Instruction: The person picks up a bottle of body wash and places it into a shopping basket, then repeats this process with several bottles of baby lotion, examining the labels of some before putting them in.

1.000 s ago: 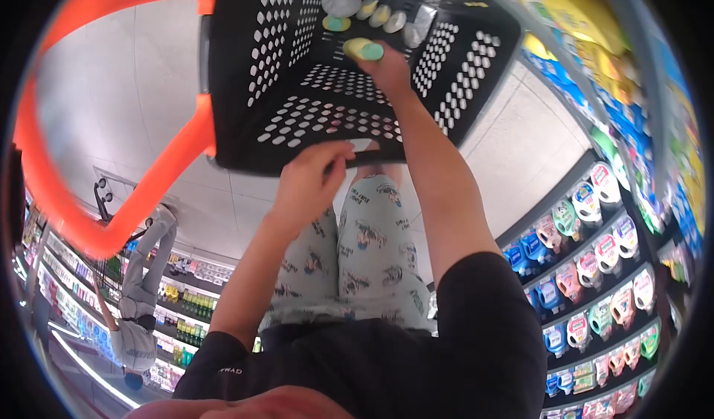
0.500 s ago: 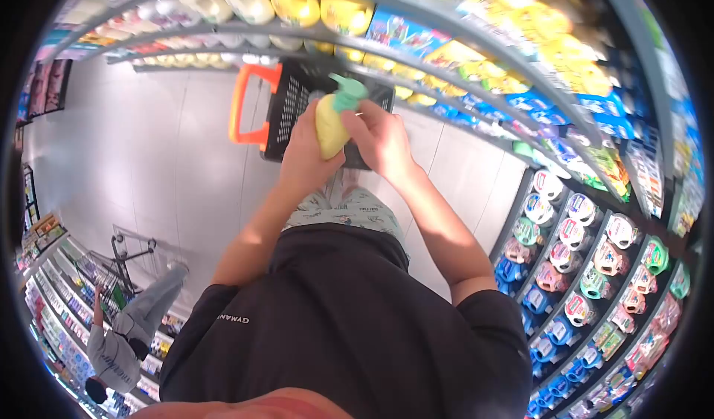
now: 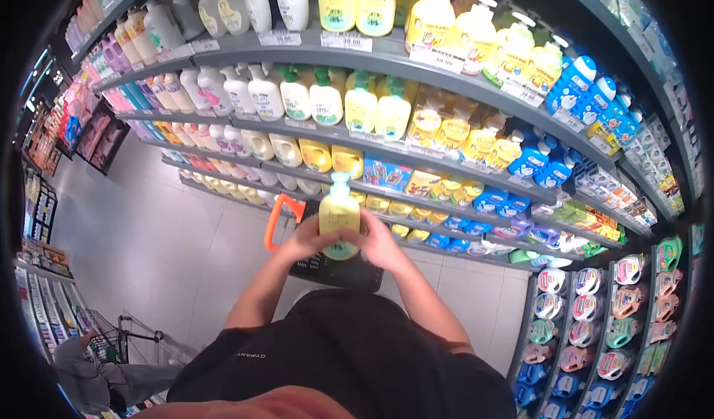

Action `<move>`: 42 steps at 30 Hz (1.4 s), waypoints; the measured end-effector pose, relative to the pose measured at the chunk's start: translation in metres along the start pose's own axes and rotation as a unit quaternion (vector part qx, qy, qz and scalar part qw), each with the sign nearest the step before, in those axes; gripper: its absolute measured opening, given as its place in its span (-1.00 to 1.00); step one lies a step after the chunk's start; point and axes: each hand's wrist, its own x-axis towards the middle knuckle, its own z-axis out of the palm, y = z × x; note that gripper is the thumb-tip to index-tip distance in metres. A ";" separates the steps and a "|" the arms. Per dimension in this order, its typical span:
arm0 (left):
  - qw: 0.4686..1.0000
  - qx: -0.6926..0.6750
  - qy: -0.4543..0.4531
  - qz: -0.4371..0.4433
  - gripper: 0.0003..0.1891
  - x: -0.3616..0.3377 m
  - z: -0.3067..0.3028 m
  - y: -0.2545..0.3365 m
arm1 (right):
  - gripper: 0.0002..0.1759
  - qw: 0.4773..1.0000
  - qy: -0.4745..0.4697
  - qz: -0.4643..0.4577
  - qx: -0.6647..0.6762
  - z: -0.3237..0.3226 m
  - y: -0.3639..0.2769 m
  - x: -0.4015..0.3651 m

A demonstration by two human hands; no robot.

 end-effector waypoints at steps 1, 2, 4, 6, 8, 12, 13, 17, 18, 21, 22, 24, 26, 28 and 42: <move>0.998 -0.065 0.015 -0.011 -0.45 -0.001 0.010 -0.017 | -0.48 0.998 0.001 0.020 -0.057 -0.005 0.001 -0.005; 0.991 -0.130 0.029 -0.023 -0.39 -0.003 0.021 -0.035 | -0.47 0.993 0.003 0.042 -0.113 -0.010 0.005 -0.011; 0.991 -0.121 0.055 -0.023 -0.22 -0.005 0.034 -0.049 | -0.41 0.992 0.017 0.045 -0.115 -0.026 0.052 -0.013; 0.992 -0.081 0.087 -0.048 -0.21 -0.007 0.040 -0.035 | -0.48 0.989 0.017 0.084 -0.120 -0.028 0.044 -0.014; 0.995 -0.040 0.064 -0.057 -0.20 0.007 0.026 -0.028 | -0.48 0.982 0.021 0.092 -0.166 -0.032 0.034 -0.007; 0.992 -0.018 0.079 0.094 -0.19 0.068 -0.014 0.021 | -0.45 0.989 0.079 -0.095 -0.078 -0.039 -0.012 0.043; 0.987 -0.027 0.080 0.135 -0.17 0.085 -0.022 0.051 | -0.44 0.976 0.109 -0.155 -0.109 -0.037 -0.041 0.059; 0.926 0.140 0.165 0.310 -0.17 0.136 -0.048 0.183 | -0.41 0.882 0.216 -0.357 -0.221 -0.035 -0.163 0.111; 0.902 0.182 0.197 0.338 -0.18 0.145 -0.054 0.210 | -0.39 0.846 0.251 -0.372 -0.288 -0.034 -0.195 0.115; 0.823 0.278 0.263 0.420 -0.16 0.186 -0.081 0.261 | -0.35 0.807 0.285 -0.418 -0.306 -0.039 -0.249 0.148; 0.810 0.298 0.260 0.432 -0.17 0.195 -0.085 0.276 | -0.33 0.798 0.294 -0.410 -0.330 -0.041 -0.259 0.157; 0.822 0.270 0.241 0.439 -0.22 0.215 -0.091 0.287 | -0.27 0.735 0.332 -0.452 -0.381 -0.049 -0.265 0.181; 0.860 0.202 0.230 0.409 -0.25 0.239 -0.103 0.281 | -0.19 0.741 0.330 -0.438 -0.388 -0.053 -0.267 0.195; 0.871 0.170 0.232 0.398 -0.31 0.246 -0.103 0.280 | -0.11 0.756 0.327 -0.413 -0.388 -0.053 -0.266 0.206; 0.839 0.415 0.294 0.193 -0.26 0.229 -0.089 0.278 | 0.05 0.790 0.297 -0.233 -0.484 -0.056 -0.254 0.219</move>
